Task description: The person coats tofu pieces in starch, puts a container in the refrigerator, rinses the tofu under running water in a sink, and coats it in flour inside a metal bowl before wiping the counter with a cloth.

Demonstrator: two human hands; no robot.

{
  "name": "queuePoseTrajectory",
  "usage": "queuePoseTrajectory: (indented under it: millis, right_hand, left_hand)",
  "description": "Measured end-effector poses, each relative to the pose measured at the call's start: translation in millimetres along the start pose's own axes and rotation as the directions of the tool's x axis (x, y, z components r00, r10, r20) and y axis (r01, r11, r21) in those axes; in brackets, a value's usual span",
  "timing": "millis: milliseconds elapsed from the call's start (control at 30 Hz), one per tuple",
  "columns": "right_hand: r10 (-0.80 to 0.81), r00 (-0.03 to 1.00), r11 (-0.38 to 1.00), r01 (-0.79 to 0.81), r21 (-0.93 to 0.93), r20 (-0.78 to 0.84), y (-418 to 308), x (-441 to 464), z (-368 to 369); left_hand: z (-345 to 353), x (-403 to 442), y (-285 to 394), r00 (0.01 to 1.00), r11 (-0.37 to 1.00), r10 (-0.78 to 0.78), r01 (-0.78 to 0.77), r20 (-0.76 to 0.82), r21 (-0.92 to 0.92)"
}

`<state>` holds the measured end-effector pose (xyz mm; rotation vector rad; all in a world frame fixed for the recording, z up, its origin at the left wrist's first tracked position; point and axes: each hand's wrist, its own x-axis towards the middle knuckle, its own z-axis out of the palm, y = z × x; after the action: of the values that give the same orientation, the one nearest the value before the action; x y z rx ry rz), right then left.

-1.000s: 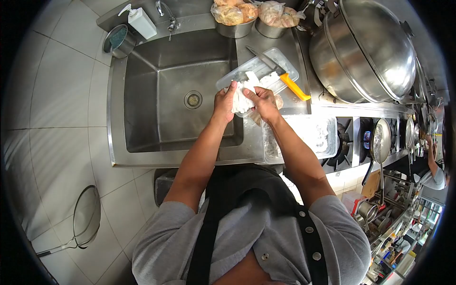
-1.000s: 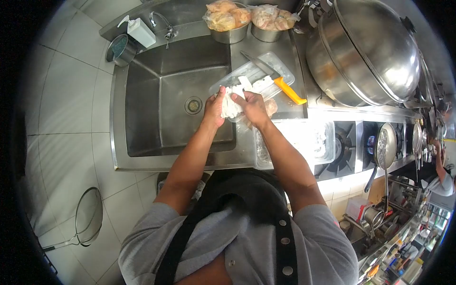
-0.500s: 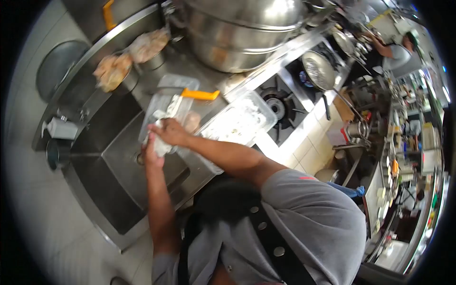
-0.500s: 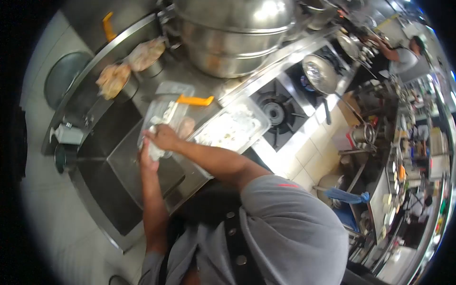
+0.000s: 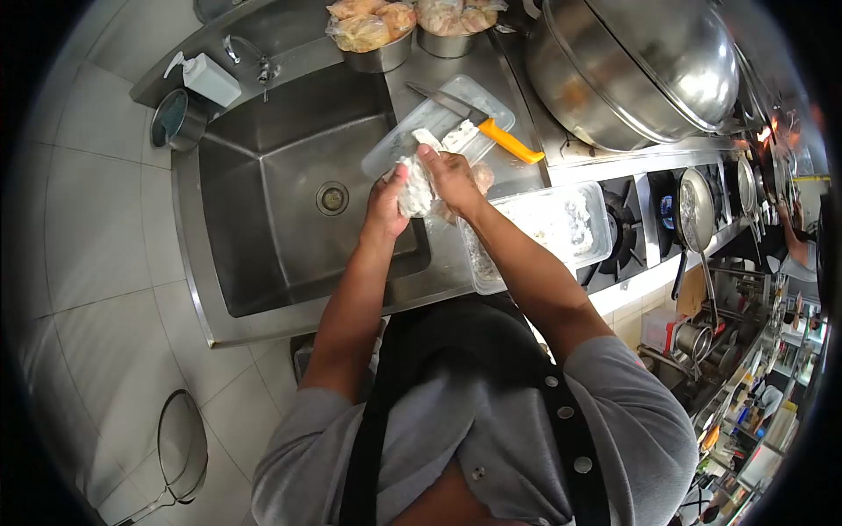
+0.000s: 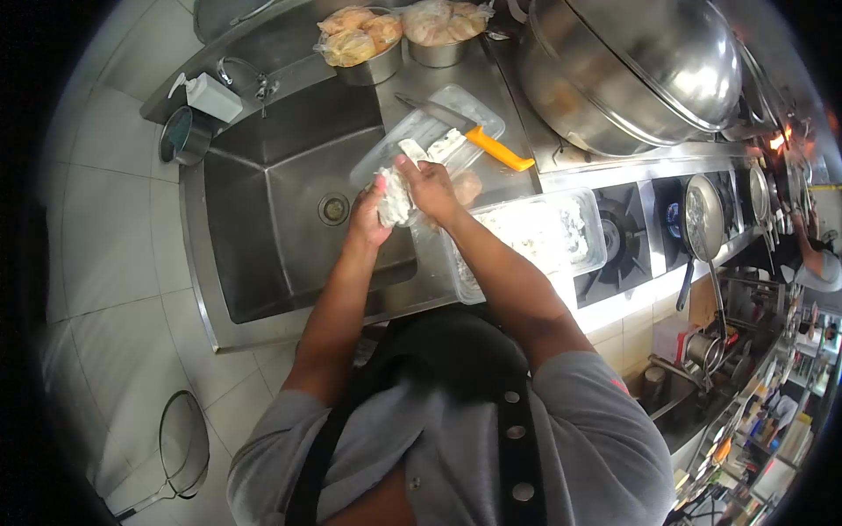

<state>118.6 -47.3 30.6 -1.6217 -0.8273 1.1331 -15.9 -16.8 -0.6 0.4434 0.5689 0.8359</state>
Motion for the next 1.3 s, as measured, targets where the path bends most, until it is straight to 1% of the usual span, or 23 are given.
queuePoseTrajectory:
  millis: [33, 67, 167, 233, 300, 367, 400, 467, 567, 633, 667, 700, 733, 767, 800, 833, 867, 900, 1000, 1067, 1167, 1267, 1300]
  right_hand:
    - [0.012, 1.0, 0.999, -0.012, 0.04, -0.004, -3, 2, 1]
    - [0.025, 1.0, 1.0, -0.025, -0.007, 0.005, -6, 2, -1]
    - [0.035, 0.999, 0.981, -0.028, -0.19, 0.033, 1, 18, -8]
    - [-0.028, 0.999, 0.917, 0.02, -0.398, -0.016, -15, 17, -14]
    - [-0.141, 0.988, 0.817, 0.083, -0.571, -0.058, -16, 21, -15]
    - [-0.204, 0.978, 0.697, 0.175, -0.695, 0.042, -14, 13, -14]
    - [-0.232, 0.968, 0.627, 0.223, -0.746, 0.094, -14, 9, -12]
    - [-0.277, 0.943, 0.473, 0.301, -0.828, 0.184, -10, 3, -6]
    - [-0.563, 0.802, 0.258, 0.399, -0.88, 0.199, -5, -2, -3]
    - [-0.429, 0.903, 0.692, 0.324, -0.645, -0.007, -13, -12, 8]
    - [-0.321, 0.944, 0.849, 0.25, -0.465, -0.078, -16, -16, 15]
    - [-0.224, 0.974, 0.866, 0.183, -0.465, -0.035, -17, -17, 21]
    - [-0.126, 0.992, 0.877, 0.114, -0.467, 0.005, -18, -18, 27]
    - [-0.027, 0.999, 0.881, 0.045, -0.471, 0.044, -20, -18, 34]
    - [-0.105, 0.994, 0.873, 0.079, -0.48, -0.029, -18, -22, 42]
    - [-0.114, 0.992, 0.869, 0.073, -0.489, -0.055, -14, -22, 45]
    - [-0.12, 0.99, 0.865, 0.065, -0.497, -0.08, -9, -22, 49]
    - [-0.127, 0.986, 0.862, 0.058, -0.504, -0.104, -8, -23, 52]
    - [-0.071, 0.992, 0.878, 0.012, -0.478, -0.107, -10, -27, 52]
    - [-0.121, 0.989, 0.87, 0.064, -0.49, -0.086, -4, -24, 51]
    - [-0.134, 0.986, 0.864, 0.07, -0.498, -0.094, 3, -21, 52]
    - [-0.104, 0.986, 0.891, 0.034, -0.452, -0.129, 3, -20, 52]
    - [-0.086, 0.987, 0.892, 0.018, -0.451, -0.132, 5, -19, 52]
  left_hand:
    - [2, 1, 1, 1.0, 0.999, 0.001, -0.001, 0.001, -0.047]
    - [4, 1, 2, 0.998, 0.998, 0.054, -0.053, -0.032, 0.014]
    - [-11, 7, 11, 0.994, 0.992, 0.058, -0.047, -0.088, 0.118]
    - [-14, 9, 19, 0.974, 0.983, 0.108, -0.076, -0.197, 0.166]
    - [-20, 9, 27, 0.959, 0.982, 0.13, -0.089, -0.252, 0.168]
    - [-34, 5, 36, 0.957, 0.988, 0.123, -0.093, -0.262, 0.124]
    - [-38, 2, 36, 0.957, 0.994, 0.109, -0.105, -0.267, 0.029]
    - [-43, -2, 34, 0.945, 0.984, 0.151, -0.115, -0.291, 0.137]
    - [-20, -8, 33, 0.907, 0.945, 0.245, -0.145, -0.343, 0.292]
    - [-10, -4, 24, 0.873, 0.924, 0.292, -0.153, -0.39, 0.349]
    - [-8, 0, 19, 0.858, 0.924, 0.298, -0.148, -0.42, 0.353]
    - [-1, 2, 15, 0.842, 0.923, 0.302, -0.142, -0.447, 0.357]
    - [5, 2, 13, 0.816, 0.884, 0.323, -0.08, -0.479, 0.46]
    - [12, 1, 10, 0.805, 0.889, 0.317, -0.069, -0.502, 0.452]
    - [23, -2, 11, 0.791, 0.894, 0.313, -0.059, -0.525, 0.444]
    - [30, -5, 10, 0.776, 0.899, 0.307, -0.047, -0.551, 0.435]
    - [24, 0, 4, 0.756, 0.896, 0.36, -0.117, -0.546, 0.427]
    - [23, 1, 4, 0.754, 0.882, 0.361, -0.085, -0.549, 0.463]
    - [19, -1, 4, 0.753, 0.853, 0.345, -0.002, -0.56, 0.523]
    - [17, 0, 4, 0.769, 0.861, 0.304, 0.031, -0.562, 0.507]
    - [9, 1, -1, 0.788, 0.875, 0.33, -0.049, -0.52, 0.481]
    - [-5, 4, -4, 0.767, 0.835, 0.31, 0.063, -0.561, 0.547]
    - [1, 2, -2, 0.768, 0.843, 0.321, 0.034, -0.554, 0.536]
